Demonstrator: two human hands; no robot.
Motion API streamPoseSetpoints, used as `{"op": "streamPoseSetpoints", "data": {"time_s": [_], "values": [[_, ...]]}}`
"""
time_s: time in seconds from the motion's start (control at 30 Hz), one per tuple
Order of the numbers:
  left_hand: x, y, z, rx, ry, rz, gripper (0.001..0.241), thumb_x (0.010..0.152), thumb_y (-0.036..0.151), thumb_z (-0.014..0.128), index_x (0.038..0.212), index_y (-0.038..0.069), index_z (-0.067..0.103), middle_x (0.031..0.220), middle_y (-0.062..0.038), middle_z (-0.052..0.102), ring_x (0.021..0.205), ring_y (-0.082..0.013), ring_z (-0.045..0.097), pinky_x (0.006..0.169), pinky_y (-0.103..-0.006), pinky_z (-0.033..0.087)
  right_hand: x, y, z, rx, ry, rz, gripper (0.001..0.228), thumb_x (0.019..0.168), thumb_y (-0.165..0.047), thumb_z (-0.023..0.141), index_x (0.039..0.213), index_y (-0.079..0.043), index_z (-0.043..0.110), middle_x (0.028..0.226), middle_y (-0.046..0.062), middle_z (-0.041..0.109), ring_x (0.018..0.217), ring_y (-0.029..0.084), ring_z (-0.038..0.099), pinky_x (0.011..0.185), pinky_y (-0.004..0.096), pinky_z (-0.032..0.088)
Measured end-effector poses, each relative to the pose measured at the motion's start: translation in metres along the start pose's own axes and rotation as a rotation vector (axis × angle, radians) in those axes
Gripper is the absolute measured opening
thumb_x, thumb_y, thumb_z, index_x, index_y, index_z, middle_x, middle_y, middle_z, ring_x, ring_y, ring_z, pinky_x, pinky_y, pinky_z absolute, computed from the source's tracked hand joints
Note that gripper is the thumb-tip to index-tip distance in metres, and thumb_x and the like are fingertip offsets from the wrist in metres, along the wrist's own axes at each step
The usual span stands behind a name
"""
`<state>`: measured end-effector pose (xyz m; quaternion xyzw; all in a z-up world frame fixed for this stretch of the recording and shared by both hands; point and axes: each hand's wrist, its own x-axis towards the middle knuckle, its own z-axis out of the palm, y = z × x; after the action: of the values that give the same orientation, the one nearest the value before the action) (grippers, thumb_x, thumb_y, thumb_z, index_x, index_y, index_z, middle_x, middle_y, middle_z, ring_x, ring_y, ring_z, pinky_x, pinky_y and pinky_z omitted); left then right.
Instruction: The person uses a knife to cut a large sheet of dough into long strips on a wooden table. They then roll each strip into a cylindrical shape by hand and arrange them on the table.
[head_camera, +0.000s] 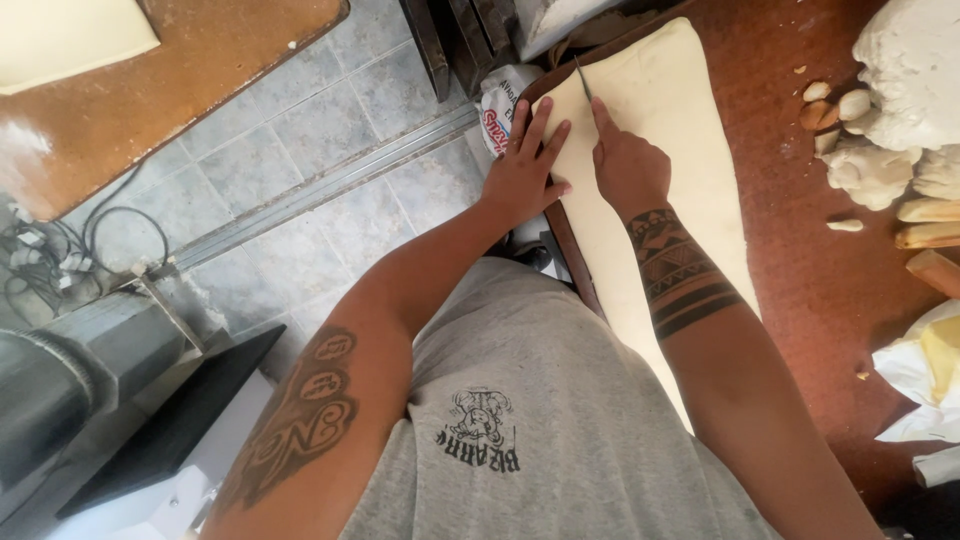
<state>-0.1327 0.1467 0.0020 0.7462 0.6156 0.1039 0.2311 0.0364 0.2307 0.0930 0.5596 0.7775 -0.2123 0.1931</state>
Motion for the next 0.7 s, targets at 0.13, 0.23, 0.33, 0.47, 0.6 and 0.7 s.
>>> {"op": "streamPoseSetpoints", "data": {"time_s": [0.13, 0.23, 0.33, 0.47, 0.6, 0.7], "values": [[-0.0012, 0.0, -0.0002, 0.014, 0.006, 0.007, 0.102, 0.094, 0.057, 0.081, 0.168, 0.02, 0.022, 0.172, -0.009, -0.013, 0.16, -0.0428, -0.007, 0.085, -0.0486, 0.065, -0.0001, -0.0003, 0.0005, 0.004, 0.003, -0.005, 0.059, 0.109, -0.026, 0.038, 0.166, -0.028, 0.025, 0.082, 0.011, 0.07, 0.066, 0.034, 0.066, 0.049, 0.047, 0.049], [-0.0009, 0.0021, -0.0035, 0.035, 0.012, 0.005, 0.102, 0.093, 0.058, 0.081, 0.168, 0.02, 0.023, 0.172, -0.01, -0.012, 0.16, -0.0428, -0.006, 0.084, -0.0476, 0.066, 0.0006, 0.001, 0.0025, 0.005, 0.042, -0.013, 0.059, 0.108, -0.026, 0.039, 0.166, -0.028, 0.028, 0.081, 0.012, 0.07, 0.065, 0.034, 0.066, 0.048, 0.047, 0.049], [-0.0002, 0.0026, -0.0065, 0.009, -0.031, -0.012, 0.101, 0.095, 0.057, 0.08, 0.168, 0.019, 0.022, 0.172, -0.009, -0.014, 0.16, -0.0425, -0.009, 0.086, -0.0493, 0.065, -0.0001, -0.0009, -0.0014, 0.029, 0.003, 0.007, 0.059, 0.108, -0.026, 0.038, 0.166, -0.03, 0.026, 0.086, 0.013, 0.072, 0.071, 0.036, 0.068, 0.054, 0.05, 0.051], [0.0007, 0.0027, -0.0062, 0.021, -0.017, -0.006, 0.101, 0.094, 0.057, 0.081, 0.168, 0.02, 0.023, 0.172, -0.01, -0.012, 0.16, -0.0431, -0.006, 0.085, -0.0526, 0.065, -0.0004, -0.0006, -0.001, 0.04, 0.006, 0.003, 0.059, 0.109, -0.025, 0.038, 0.166, -0.03, 0.026, 0.084, 0.012, 0.07, 0.069, 0.035, 0.067, 0.052, 0.049, 0.05], [-0.0002, 0.0025, -0.0046, 0.048, -0.018, -0.002, 0.103, 0.095, 0.06, 0.079, 0.169, 0.02, 0.019, 0.172, -0.011, -0.014, 0.16, -0.0432, -0.008, 0.091, -0.0574, 0.06, -0.0008, -0.0012, -0.0013, 0.111, -0.006, 0.024, 0.061, 0.107, -0.023, 0.039, 0.166, -0.032, 0.026, 0.091, 0.014, 0.071, 0.077, 0.038, 0.067, 0.06, 0.052, 0.052], [0.0002, 0.0028, -0.0002, 0.084, -0.01, -0.009, 0.105, 0.092, 0.063, 0.079, 0.168, 0.022, 0.02, 0.172, -0.011, -0.013, 0.16, -0.0437, -0.007, 0.105, -0.0586, 0.052, -0.0024, 0.0054, -0.0019, 0.29, -0.033, 0.013, 0.061, 0.106, -0.023, 0.036, 0.165, -0.034, 0.028, 0.089, 0.018, 0.069, 0.081, 0.04, 0.064, 0.069, 0.054, 0.049]]}}
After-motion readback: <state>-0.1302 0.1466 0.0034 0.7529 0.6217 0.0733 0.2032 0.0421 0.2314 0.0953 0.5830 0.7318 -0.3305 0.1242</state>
